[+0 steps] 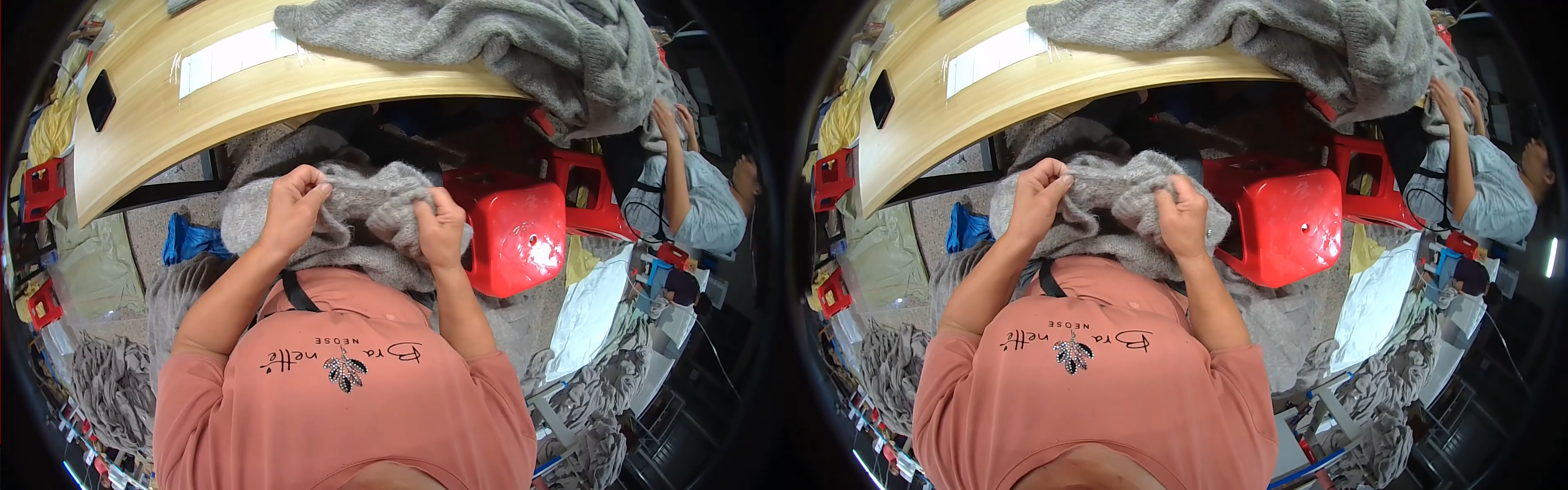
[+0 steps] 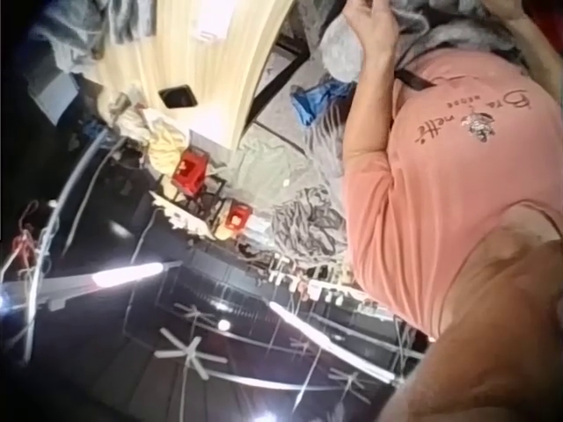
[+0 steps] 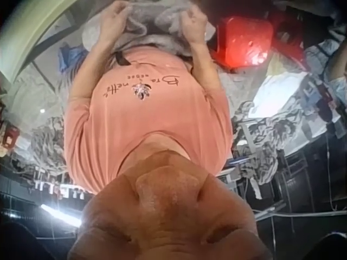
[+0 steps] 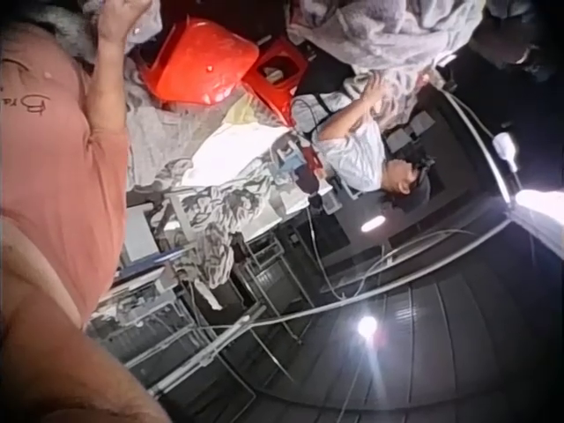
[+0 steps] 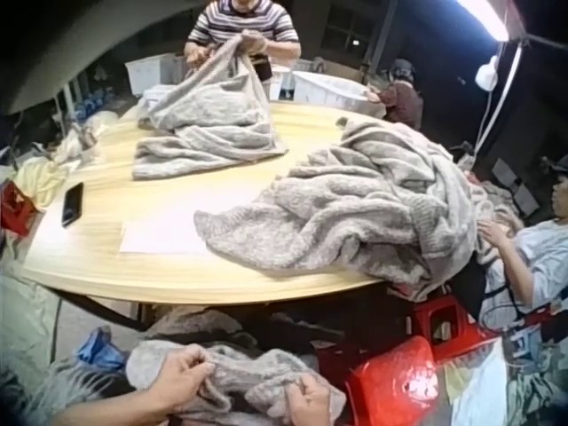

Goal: The recorder is inspecting grey knitted garments at a factory workbench, turning them inside out to check quality.

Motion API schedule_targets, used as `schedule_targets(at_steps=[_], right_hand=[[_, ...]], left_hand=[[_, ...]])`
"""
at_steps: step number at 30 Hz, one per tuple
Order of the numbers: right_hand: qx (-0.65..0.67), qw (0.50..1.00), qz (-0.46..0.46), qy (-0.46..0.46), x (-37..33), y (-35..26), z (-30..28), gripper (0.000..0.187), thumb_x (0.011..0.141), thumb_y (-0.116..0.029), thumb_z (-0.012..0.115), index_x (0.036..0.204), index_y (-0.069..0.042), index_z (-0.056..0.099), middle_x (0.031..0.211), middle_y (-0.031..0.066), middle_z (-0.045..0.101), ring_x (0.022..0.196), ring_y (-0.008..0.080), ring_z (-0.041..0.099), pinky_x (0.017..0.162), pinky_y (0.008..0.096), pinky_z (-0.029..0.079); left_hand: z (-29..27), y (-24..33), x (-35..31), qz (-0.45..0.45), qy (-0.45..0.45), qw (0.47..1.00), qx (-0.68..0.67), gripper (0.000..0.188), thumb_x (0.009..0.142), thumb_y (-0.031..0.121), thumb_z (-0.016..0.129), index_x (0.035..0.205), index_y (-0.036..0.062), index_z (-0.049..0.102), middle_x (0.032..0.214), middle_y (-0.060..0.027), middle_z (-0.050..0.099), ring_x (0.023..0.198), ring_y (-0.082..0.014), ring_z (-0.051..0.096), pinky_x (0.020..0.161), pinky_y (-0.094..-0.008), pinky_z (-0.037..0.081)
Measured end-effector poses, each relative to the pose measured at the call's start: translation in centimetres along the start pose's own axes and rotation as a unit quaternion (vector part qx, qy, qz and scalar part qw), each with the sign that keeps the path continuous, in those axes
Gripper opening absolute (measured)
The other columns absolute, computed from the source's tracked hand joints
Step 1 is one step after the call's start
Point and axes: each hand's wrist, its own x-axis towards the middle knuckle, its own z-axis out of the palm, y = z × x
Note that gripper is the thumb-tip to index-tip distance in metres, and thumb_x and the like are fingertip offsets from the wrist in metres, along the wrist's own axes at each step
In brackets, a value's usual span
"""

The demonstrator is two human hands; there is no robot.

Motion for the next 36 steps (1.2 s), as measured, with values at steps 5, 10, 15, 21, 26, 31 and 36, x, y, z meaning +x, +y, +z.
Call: schedule_targets(at_steps=[5, 10, 15, 21, 26, 31, 36], right_hand=[[-0.231, 0.928, -0.283, -0.068, 0.9, -4.3, 0.6, 0.024, 0.069, -0.001, 0.059, 0.093, 0.000, 0.056, 0.096, 0.0128, 0.057, 0.072, 0.0284, 0.057, 0.069, 0.0326, 0.045], [-0.040, 0.955, -0.237, -0.174, 1.2, -4.6, 2.2, 0.014, 0.072, 0.000, 0.057, 0.086, 0.001, 0.058, 0.084, 0.0121, 0.058, 0.070, 0.0244, 0.056, 0.067, 0.0314, 0.044], [0.044, 0.972, -0.173, -0.152, -0.1, -4.9, 2.8, 0.005, 0.075, 0.004, 0.053, 0.077, 0.003, 0.057, 0.075, 0.0121, 0.058, 0.068, 0.0208, 0.055, 0.064, 0.0286, 0.043], [0.038, 0.976, -0.166, -0.134, -0.5, -3.4, 3.4, 0.005, 0.074, 0.007, 0.051, 0.074, 0.003, 0.055, 0.076, 0.0110, 0.058, 0.069, 0.0181, 0.055, 0.063, 0.0264, 0.044], [0.094, 0.974, -0.133, -0.160, -1.0, -3.7, 3.6, 0.005, 0.075, 0.006, 0.050, 0.074, 0.003, 0.054, 0.076, 0.0105, 0.058, 0.069, 0.0151, 0.055, 0.063, 0.0254, 0.043], [0.194, 0.966, 0.068, -0.156, -1.3, -4.1, 3.1, 0.007, 0.079, 0.000, 0.052, 0.073, 0.000, 0.056, 0.064, -0.0019, 0.052, 0.057, 0.0027, 0.042, 0.050, 0.0185, 0.033], [0.240, 0.936, 0.086, -0.244, -0.7, -3.6, 2.4, 0.006, 0.080, -0.004, 0.055, 0.075, -0.001, 0.056, 0.058, -0.0059, 0.047, 0.053, 0.0004, 0.038, 0.045, 0.0182, 0.030]], left_hand=[[1.1, 2.5, -1.1, 0.055, -0.073, 0.993, -0.069, 0.006, 0.083, 0.002, 0.052, 0.076, 0.0021, 0.051, 0.065, 0.0041, 0.048, 0.059, -0.0014, 0.040, 0.050, -0.0187, 0.034], [1.7, 2.9, -2.1, 0.095, -0.105, 0.990, 0.009, 0.002, 0.081, 0.002, 0.054, 0.082, 0.0003, 0.054, 0.067, 0.0034, 0.052, 0.063, -0.0032, 0.045, 0.055, -0.0202, 0.039], [1.1, 2.6, -2.0, 0.050, -0.142, 0.987, 0.049, 0.004, 0.078, 0.003, 0.059, 0.077, -0.0005, 0.058, 0.064, 0.0027, 0.053, 0.061, -0.0029, 0.045, 0.052, -0.0195, 0.037], [1.0, 2.3, -1.6, -0.047, -0.143, 0.985, -0.083, 0.006, 0.073, 0.002, 0.063, 0.071, 0.0012, 0.058, 0.058, 0.0025, 0.052, 0.051, -0.0019, 0.042, 0.043, -0.0181, 0.031], [1.0, 2.5, -1.9, -0.064, -0.137, 0.978, -0.141, 0.008, 0.071, 0.002, 0.065, 0.067, 0.0017, 0.057, 0.057, 0.0021, 0.052, 0.048, -0.0017, 0.042, 0.041, -0.0170, 0.029], [0.6, 2.4, -1.8, -0.138, -0.191, 0.967, -0.094, 0.006, 0.071, 0.004, 0.065, 0.071, 0.0018, 0.060, 0.059, 0.0016, 0.054, 0.050, -0.0025, 0.043, 0.044, -0.0176, 0.032], [-0.2, 1.9, -1.4, -0.083, -0.160, 0.971, -0.155, 0.008, 0.074, 0.009, 0.065, 0.075, 0.0017, 0.061, 0.066, 0.0019, 0.057, 0.058, -0.0028, 0.047, 0.053, -0.0186, 0.036]])
